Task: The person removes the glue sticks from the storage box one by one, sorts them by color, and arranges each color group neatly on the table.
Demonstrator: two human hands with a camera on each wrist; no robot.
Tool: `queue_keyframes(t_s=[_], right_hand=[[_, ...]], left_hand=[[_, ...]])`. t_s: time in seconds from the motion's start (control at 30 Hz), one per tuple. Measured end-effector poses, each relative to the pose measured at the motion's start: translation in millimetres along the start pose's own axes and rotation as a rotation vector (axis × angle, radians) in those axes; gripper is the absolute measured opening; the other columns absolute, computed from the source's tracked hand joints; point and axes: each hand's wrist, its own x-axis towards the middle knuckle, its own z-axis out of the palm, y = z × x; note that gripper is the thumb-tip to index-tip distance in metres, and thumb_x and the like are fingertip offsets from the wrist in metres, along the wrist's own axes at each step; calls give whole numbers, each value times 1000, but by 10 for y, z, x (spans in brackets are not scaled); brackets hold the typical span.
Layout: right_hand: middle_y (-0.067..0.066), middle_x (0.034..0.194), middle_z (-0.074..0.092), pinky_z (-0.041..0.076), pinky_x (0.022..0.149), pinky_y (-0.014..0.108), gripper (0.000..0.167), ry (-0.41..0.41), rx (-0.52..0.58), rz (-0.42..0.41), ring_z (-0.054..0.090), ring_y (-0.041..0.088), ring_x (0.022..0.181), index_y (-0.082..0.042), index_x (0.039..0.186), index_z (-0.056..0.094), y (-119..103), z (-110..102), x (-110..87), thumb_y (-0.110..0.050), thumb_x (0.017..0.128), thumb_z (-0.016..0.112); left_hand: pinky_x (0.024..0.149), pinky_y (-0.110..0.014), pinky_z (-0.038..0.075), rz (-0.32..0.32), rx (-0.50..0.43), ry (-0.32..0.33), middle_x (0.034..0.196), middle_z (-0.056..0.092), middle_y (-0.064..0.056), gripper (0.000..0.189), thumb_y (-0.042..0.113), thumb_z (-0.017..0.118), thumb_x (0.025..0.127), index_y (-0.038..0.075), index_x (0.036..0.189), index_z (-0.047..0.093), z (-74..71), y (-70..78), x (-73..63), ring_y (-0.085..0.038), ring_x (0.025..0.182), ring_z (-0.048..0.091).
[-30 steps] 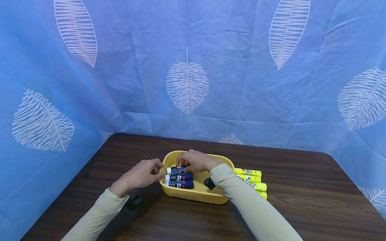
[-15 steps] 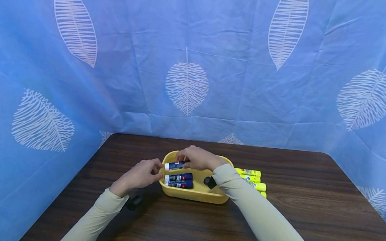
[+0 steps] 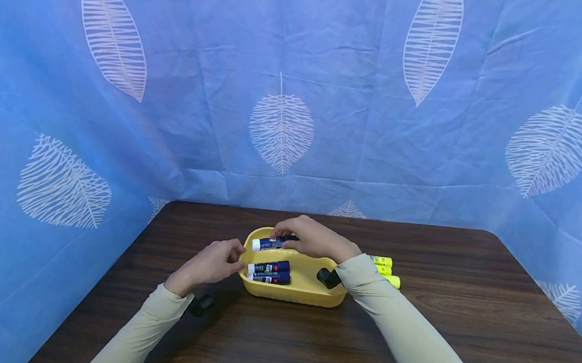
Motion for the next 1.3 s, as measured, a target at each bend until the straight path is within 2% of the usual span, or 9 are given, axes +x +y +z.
queue_keyframes(t_s=[0.27, 0.6, 0.73, 0.9, 1.3], right_hand=[[3, 125, 71, 54, 99, 39, 27, 57, 6, 19, 66, 18, 116, -12, 128, 69, -10, -66, -203, -11, 101, 65], [4, 129, 70, 50, 102, 48, 29, 146, -47, 61, 65, 23, 119, -13, 129, 69, -4, -224, -530, -10, 100, 65], [5, 128, 70, 54, 96, 46, 29, 176, -57, 80, 67, 25, 116, -12, 129, 69, 17, -290, -668, -10, 100, 65], [6, 126, 70, 54, 94, 47, 28, 215, -53, 107, 67, 28, 114, -11, 127, 69, 77, -361, -833, -9, 100, 65], [4, 124, 71, 56, 80, 37, 28, 291, -60, 177, 69, 16, 100, -14, 126, 70, 268, -470, -1247, -8, 98, 67]], left_hand=[[74, -35, 58, 10, -4, 9, 91, 69, -3, 31, 13, 73, 95, 0, 122, 65, 5, -17, 8, -16, 76, 62], [73, -34, 57, 30, 9, 12, 92, 69, -4, 31, 12, 72, 96, -2, 123, 64, 6, -5, 1, -14, 76, 62], [73, -35, 57, 29, 8, 14, 92, 69, -3, 30, 11, 71, 96, -2, 123, 64, 9, -6, 2, -14, 77, 63], [73, -35, 57, 27, 3, 17, 91, 69, -3, 30, 11, 71, 96, -2, 122, 64, 13, -6, 2, -14, 77, 62], [73, -34, 58, 30, 5, 24, 91, 68, -3, 29, 11, 72, 96, -1, 122, 65, 21, -18, 8, -14, 76, 61]])
